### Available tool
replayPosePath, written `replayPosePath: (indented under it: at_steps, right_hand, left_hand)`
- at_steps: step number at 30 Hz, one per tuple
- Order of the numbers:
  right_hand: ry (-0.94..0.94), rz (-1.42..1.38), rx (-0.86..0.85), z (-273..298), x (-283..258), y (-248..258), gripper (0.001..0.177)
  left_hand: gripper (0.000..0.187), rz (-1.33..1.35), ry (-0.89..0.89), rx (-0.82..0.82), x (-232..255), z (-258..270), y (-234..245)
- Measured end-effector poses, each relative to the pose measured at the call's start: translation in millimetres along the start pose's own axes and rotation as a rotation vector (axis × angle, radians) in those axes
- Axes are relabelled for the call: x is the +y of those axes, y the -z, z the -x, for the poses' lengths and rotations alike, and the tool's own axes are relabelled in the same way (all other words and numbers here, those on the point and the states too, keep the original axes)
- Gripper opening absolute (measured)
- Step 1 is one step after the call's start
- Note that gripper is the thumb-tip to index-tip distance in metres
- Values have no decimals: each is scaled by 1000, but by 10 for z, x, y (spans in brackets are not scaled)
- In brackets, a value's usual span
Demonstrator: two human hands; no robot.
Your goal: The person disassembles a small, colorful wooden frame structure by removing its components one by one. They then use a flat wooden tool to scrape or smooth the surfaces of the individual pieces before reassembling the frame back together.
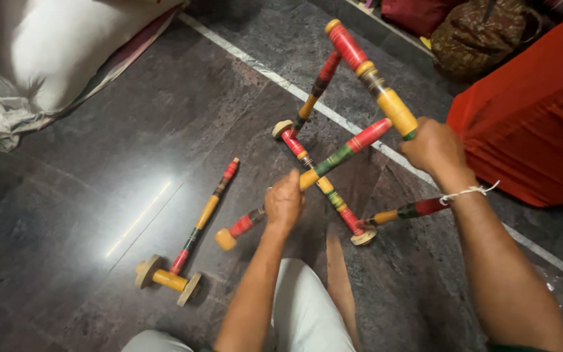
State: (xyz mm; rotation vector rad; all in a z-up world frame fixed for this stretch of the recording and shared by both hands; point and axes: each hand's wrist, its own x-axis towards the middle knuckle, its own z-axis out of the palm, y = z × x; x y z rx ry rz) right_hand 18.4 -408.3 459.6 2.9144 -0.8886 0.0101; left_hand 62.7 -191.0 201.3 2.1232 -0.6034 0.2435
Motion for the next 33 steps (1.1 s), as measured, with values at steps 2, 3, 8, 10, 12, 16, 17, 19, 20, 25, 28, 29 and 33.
replayPosePath:
  at_steps: [2, 3, 8, 10, 12, 16, 17, 19, 20, 25, 28, 29, 33]
  right_hand:
    - [11, 16, 5, -21, 34, -60, 38]
    - [19, 24, 6, -32, 49, -97, 37]
    - [-100, -71, -110, -208, 291, -217, 41]
    - [-133, -54, -101, -317, 407, -239, 43]
    - [-91, 35, -48, -393, 587, -235, 44]
    - [-59, 24, -3, -385, 790, -368, 43]
    - [-58, 11, -12, -392, 785, -367, 43]
    - [-85, -9, -18, -365, 779, -326, 43]
    - [-96, -15, -25, -356, 732, -313, 43]
    - [-195, -178, -99, -325, 631, -129, 37]
    - [-252, -312, -107, -346, 726, -94, 31]
    - [-262, -309, -117, -404, 768, -91, 31]
    - [-332, -596, -180, -633, 1098, -155, 35]
  left_hand:
    - [25, -12, 1, -2, -53, -6, -2]
    - [24, -12, 6, -11, -75, 5, -8]
    - [29, 88, 115, -109, -204, 153, -72]
    - [45, 156, 202, -128, -464, 321, 49]
    - [43, 72, 312, -147, -659, 510, 111]
    - [33, 12, 374, -143, -839, 879, 122]
    - [35, 8, 409, -175, -837, 868, 119]
    - [39, 6, 467, -245, -790, 823, 99]
    - [40, 11, 473, -219, -774, 861, 124]
    - [49, -4, 514, -198, -792, 1042, 318]
    - [49, 26, 542, -176, -790, 1136, 418]
    - [48, 28, 535, -153, -785, 1160, 449]
    - [40, 35, 548, -131, -765, 1245, 576]
